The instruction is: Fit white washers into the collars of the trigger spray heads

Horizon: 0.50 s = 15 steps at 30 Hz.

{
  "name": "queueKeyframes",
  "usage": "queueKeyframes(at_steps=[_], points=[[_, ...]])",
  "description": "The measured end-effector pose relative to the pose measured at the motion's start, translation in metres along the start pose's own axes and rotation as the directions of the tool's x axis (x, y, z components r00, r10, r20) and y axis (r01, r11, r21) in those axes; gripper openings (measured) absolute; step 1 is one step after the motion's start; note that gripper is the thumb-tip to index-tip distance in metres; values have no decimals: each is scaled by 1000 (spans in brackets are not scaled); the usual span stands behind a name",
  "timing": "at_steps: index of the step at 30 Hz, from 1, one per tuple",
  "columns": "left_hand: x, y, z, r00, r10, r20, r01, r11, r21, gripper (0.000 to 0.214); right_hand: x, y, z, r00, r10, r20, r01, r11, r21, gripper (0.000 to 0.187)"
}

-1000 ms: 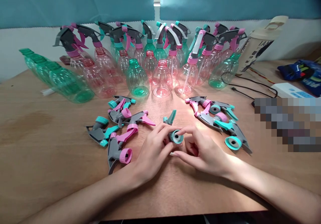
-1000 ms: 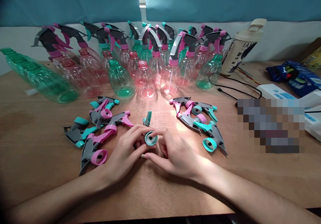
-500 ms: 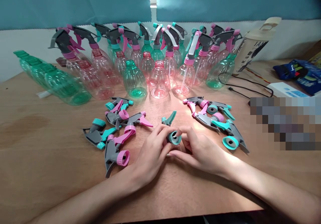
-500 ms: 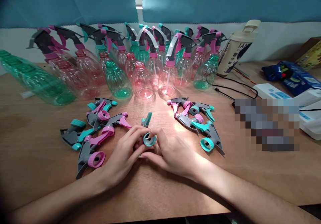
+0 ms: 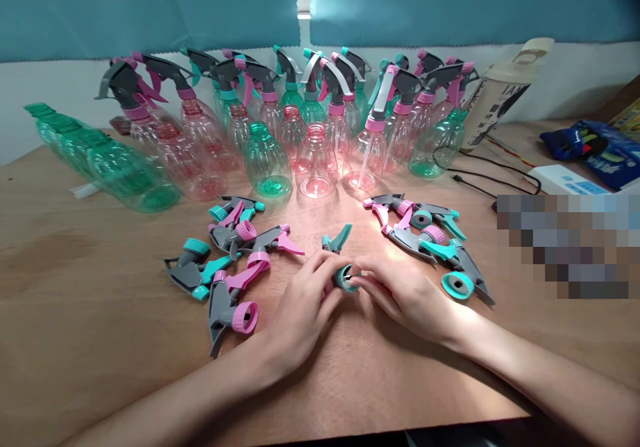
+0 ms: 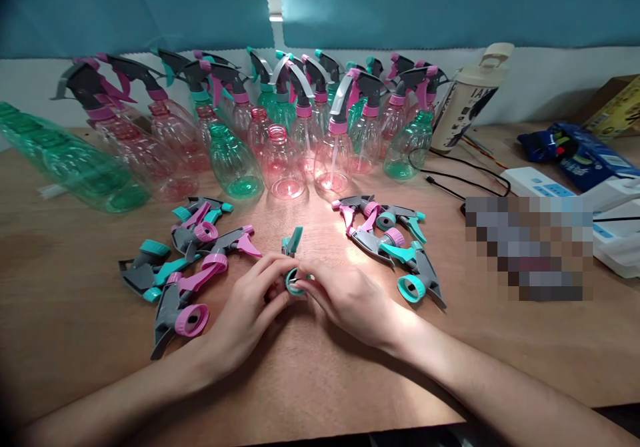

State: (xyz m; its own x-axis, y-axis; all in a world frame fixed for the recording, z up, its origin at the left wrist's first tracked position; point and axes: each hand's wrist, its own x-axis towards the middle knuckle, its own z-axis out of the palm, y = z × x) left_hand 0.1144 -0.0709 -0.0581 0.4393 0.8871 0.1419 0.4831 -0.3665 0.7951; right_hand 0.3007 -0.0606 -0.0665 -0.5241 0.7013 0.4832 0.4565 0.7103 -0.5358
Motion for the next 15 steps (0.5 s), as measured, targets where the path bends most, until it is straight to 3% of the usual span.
queueKeyframes(at_steps=[6, 11, 13, 15], points=[[2, -1, -3, 1000, -16, 14, 17, 999, -42, 30, 2, 0, -3, 995, -83, -48, 83, 997, 2, 17], [5, -2, -3, 991, -98, -89, 93, 994, -61, 24, -1, -9, -8, 987, -109, -121, 107, 994, -27, 16], [3, 0, 1, 996, -69, -50, 66, 996, -59, 26, -1, -7, -10, 977, -61, -204, 54, 998, -37, 11], [1, 3, 5, 999, -44, 3, 44, 996, -73, 27, 0, 0, -12, 962, 72, -265, -70, 997, 20, 9]])
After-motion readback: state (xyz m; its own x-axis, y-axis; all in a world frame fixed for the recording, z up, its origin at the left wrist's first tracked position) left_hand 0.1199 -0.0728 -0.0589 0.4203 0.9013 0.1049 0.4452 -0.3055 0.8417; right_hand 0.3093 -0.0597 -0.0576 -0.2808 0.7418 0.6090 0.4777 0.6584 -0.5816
